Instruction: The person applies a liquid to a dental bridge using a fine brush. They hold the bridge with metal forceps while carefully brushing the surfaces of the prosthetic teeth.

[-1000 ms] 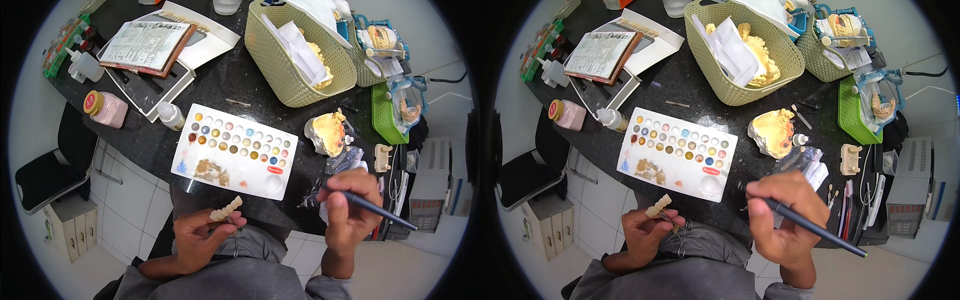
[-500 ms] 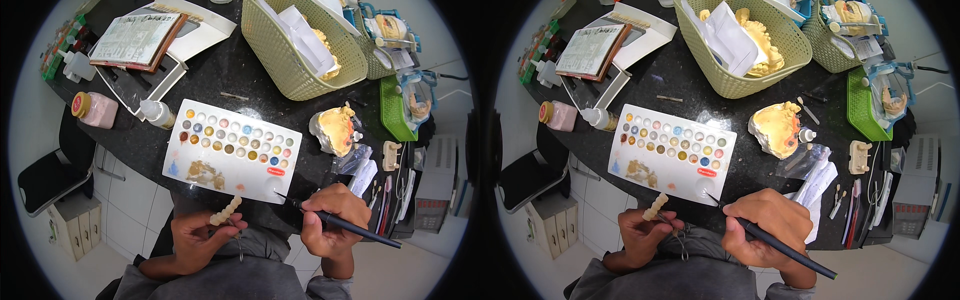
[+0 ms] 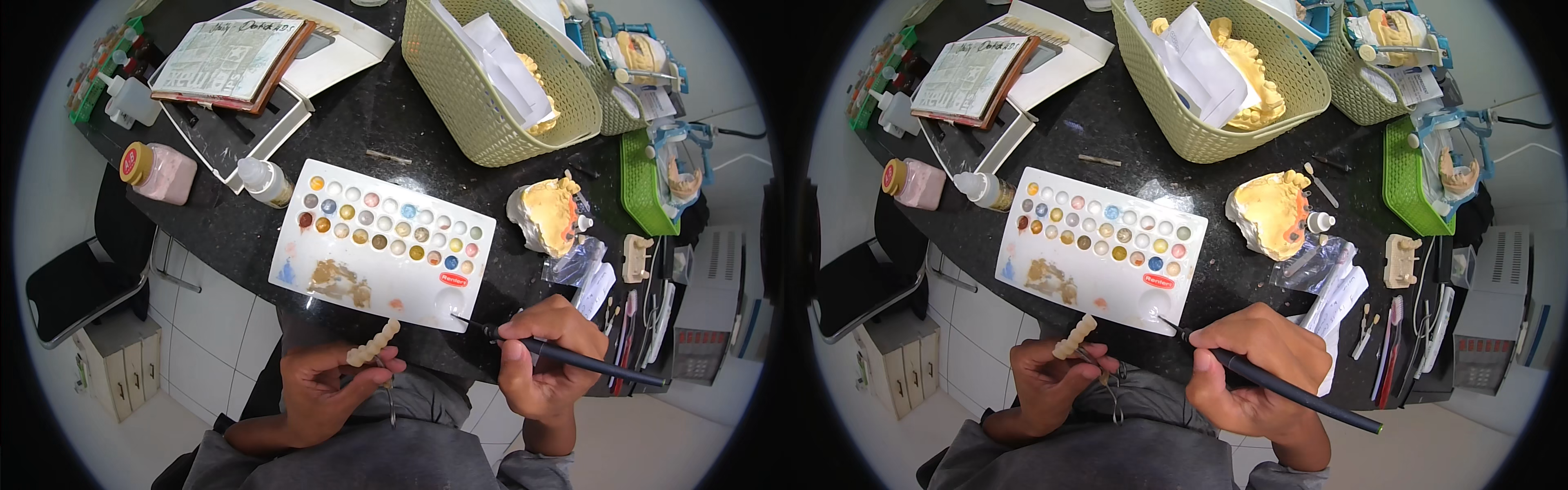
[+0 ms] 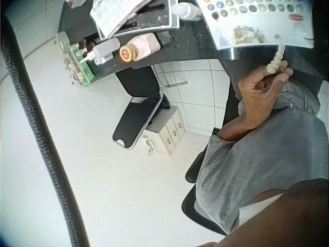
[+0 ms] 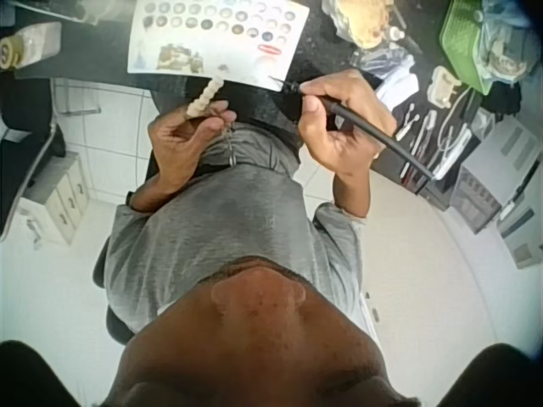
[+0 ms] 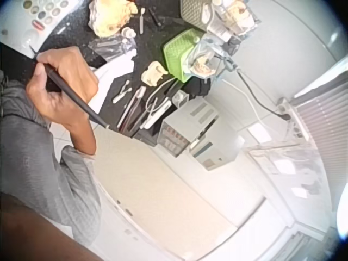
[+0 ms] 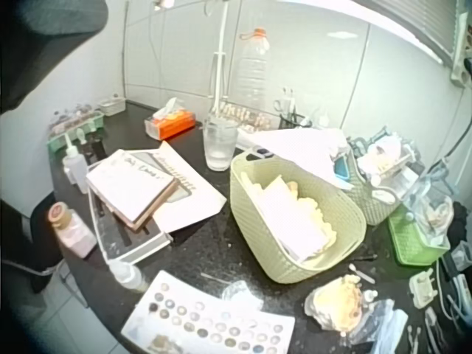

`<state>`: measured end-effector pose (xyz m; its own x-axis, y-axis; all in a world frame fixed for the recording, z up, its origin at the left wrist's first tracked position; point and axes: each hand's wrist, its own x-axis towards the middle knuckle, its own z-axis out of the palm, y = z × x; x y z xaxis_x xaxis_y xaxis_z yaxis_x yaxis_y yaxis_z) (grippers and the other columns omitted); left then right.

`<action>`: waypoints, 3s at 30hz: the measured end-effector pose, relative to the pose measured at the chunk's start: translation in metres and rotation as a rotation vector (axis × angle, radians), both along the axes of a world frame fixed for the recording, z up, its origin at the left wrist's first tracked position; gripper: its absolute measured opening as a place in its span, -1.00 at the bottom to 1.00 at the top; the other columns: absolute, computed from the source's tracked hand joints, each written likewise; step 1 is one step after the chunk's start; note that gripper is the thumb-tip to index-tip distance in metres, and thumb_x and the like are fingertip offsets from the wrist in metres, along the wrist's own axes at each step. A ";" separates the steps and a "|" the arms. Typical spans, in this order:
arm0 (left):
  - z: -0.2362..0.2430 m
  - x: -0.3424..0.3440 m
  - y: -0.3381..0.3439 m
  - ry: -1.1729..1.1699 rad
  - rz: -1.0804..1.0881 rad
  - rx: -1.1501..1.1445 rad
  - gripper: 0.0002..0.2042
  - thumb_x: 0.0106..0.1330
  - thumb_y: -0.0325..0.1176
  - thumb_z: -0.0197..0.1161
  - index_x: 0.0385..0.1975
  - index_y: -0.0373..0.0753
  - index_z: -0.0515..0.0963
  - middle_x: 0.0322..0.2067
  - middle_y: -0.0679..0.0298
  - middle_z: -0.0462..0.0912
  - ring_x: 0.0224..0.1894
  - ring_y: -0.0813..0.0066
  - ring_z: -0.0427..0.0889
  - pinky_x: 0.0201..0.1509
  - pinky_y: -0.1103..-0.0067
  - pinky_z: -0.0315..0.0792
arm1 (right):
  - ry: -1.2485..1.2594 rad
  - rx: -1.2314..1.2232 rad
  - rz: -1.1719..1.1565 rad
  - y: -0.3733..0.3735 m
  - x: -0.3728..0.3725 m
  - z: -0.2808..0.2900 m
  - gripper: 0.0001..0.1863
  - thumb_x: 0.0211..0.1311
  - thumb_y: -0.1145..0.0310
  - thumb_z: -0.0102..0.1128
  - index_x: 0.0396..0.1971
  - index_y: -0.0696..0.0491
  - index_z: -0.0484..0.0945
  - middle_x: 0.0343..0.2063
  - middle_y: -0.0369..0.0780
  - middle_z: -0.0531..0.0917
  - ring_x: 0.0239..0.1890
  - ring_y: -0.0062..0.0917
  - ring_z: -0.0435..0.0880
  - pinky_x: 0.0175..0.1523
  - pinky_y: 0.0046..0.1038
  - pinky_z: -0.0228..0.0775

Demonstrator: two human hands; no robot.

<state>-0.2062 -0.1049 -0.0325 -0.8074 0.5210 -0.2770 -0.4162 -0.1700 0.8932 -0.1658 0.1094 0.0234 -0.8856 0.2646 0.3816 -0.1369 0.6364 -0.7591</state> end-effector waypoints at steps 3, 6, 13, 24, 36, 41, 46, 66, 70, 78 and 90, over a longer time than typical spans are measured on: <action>-0.001 0.000 0.000 0.002 -0.003 0.001 -0.82 0.18 -0.61 0.25 -0.24 -0.53 0.54 -0.37 0.00 0.65 -0.28 0.29 0.69 -0.20 0.50 0.61 | 0.004 0.011 -0.018 0.000 0.001 0.000 -0.91 -0.26 0.59 0.21 -0.60 0.18 0.55 -0.68 -0.22 0.59 -0.69 -0.52 0.56 -0.59 -0.60 0.37; -0.001 -0.001 -0.003 -0.005 -0.038 0.015 -0.81 0.18 -0.63 0.24 -0.22 -0.54 0.53 -0.28 -0.04 0.64 -0.21 0.26 0.68 -0.14 0.51 0.61 | 0.027 0.008 -0.030 -0.001 0.005 0.000 -0.90 -0.26 0.59 0.21 -0.60 0.19 0.55 -0.68 -0.22 0.59 -0.69 -0.52 0.56 -0.59 -0.60 0.38; 0.002 -0.001 -0.001 -0.025 -0.030 0.051 -0.81 0.20 -0.63 0.22 -0.20 -0.55 0.52 -0.23 -0.04 0.63 -0.17 0.27 0.66 -0.10 0.52 0.60 | 0.034 -0.035 -0.024 -0.003 0.013 -0.006 -0.91 -0.24 0.59 0.21 -0.59 0.19 0.55 -0.67 -0.20 0.59 -0.68 -0.51 0.56 -0.57 -0.59 0.39; 0.002 -0.003 -0.003 0.016 -0.059 0.036 -0.79 0.22 -0.60 0.22 -0.16 -0.53 0.53 -0.21 -0.03 0.63 -0.16 0.37 0.65 -0.11 0.61 0.58 | 0.083 -0.082 -0.016 -0.006 0.020 -0.010 -0.92 -0.16 0.57 0.22 -0.56 0.21 0.55 -0.66 -0.16 0.60 -0.66 -0.53 0.55 -0.54 -0.61 0.36; 0.009 -0.012 -0.007 -0.052 -0.153 -0.011 -0.81 0.26 -0.58 0.18 -0.18 -0.53 0.53 -0.16 -0.06 0.61 -0.13 0.38 0.65 -0.09 0.64 0.56 | 0.382 -0.288 -0.057 -0.044 0.027 -0.029 -0.84 0.04 0.50 0.21 -0.42 0.27 0.49 -0.62 -0.10 0.57 -0.63 -0.48 0.59 -0.53 -0.61 0.43; 0.006 -0.012 -0.007 -0.021 -0.138 -0.012 -0.82 0.26 -0.57 0.18 -0.19 -0.52 0.54 -0.17 -0.06 0.61 -0.14 0.38 0.65 -0.12 0.65 0.57 | 0.352 -0.229 -0.012 -0.043 0.024 -0.030 -0.85 -0.02 0.55 0.24 -0.42 0.28 0.52 -0.62 -0.09 0.59 -0.63 -0.47 0.61 -0.53 -0.62 0.44; 0.007 -0.012 -0.005 -0.019 -0.138 -0.005 -0.83 0.26 -0.57 0.19 -0.21 -0.52 0.54 -0.18 -0.05 0.62 -0.13 0.35 0.65 -0.13 0.65 0.57 | 0.333 -0.215 -0.025 -0.045 0.021 -0.029 -0.86 -0.06 0.57 0.26 -0.45 0.27 0.55 -0.63 -0.10 0.60 -0.64 -0.47 0.62 -0.56 -0.61 0.45; 0.010 -0.011 -0.004 0.011 -0.109 -0.045 -0.86 0.20 -0.69 0.17 -0.26 -0.58 0.54 -0.27 -0.11 0.63 -0.21 0.26 0.68 -0.06 0.47 0.58 | 0.293 -0.220 -0.036 -0.045 0.020 -0.028 -0.89 -0.07 0.54 0.25 -0.52 0.25 0.56 -0.66 -0.13 0.60 -0.65 -0.46 0.62 -0.55 -0.58 0.48; 0.011 -0.011 -0.003 0.001 -0.104 -0.046 -0.87 0.20 -0.70 0.16 -0.27 -0.57 0.54 -0.25 -0.11 0.62 -0.22 0.25 0.68 -0.05 0.46 0.58 | 0.314 -0.218 0.017 -0.042 0.021 -0.029 -0.88 -0.05 0.54 0.24 -0.50 0.28 0.53 -0.66 -0.12 0.59 -0.67 -0.47 0.60 -0.55 -0.58 0.49; 0.006 -0.009 -0.005 -0.006 -0.105 0.002 -0.81 0.23 -0.61 0.20 -0.18 -0.52 0.54 -0.19 -0.06 0.62 -0.13 0.30 0.65 -0.05 0.57 0.58 | 0.229 -0.195 -0.292 -0.031 0.035 -0.022 -0.82 0.09 0.42 0.19 -0.48 0.25 0.48 -0.68 -0.12 0.56 -0.68 -0.55 0.55 -0.54 -0.64 0.39; 0.008 -0.009 -0.001 -0.009 -0.059 -0.003 -0.86 0.19 -0.68 0.18 -0.27 -0.57 0.53 -0.26 -0.13 0.61 -0.23 0.22 0.68 -0.07 0.39 0.59 | 0.128 -0.154 -0.283 -0.031 0.037 -0.026 -0.86 0.05 0.46 0.22 -0.52 0.25 0.53 -0.67 -0.13 0.60 -0.64 -0.55 0.59 -0.50 -0.64 0.41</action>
<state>-0.2148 -0.1064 -0.0246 -0.7727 0.5665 -0.2863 -0.4337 -0.1419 0.8898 -0.1283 0.0781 -0.0021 -0.7165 0.5558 0.4216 -0.0722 0.5420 -0.8373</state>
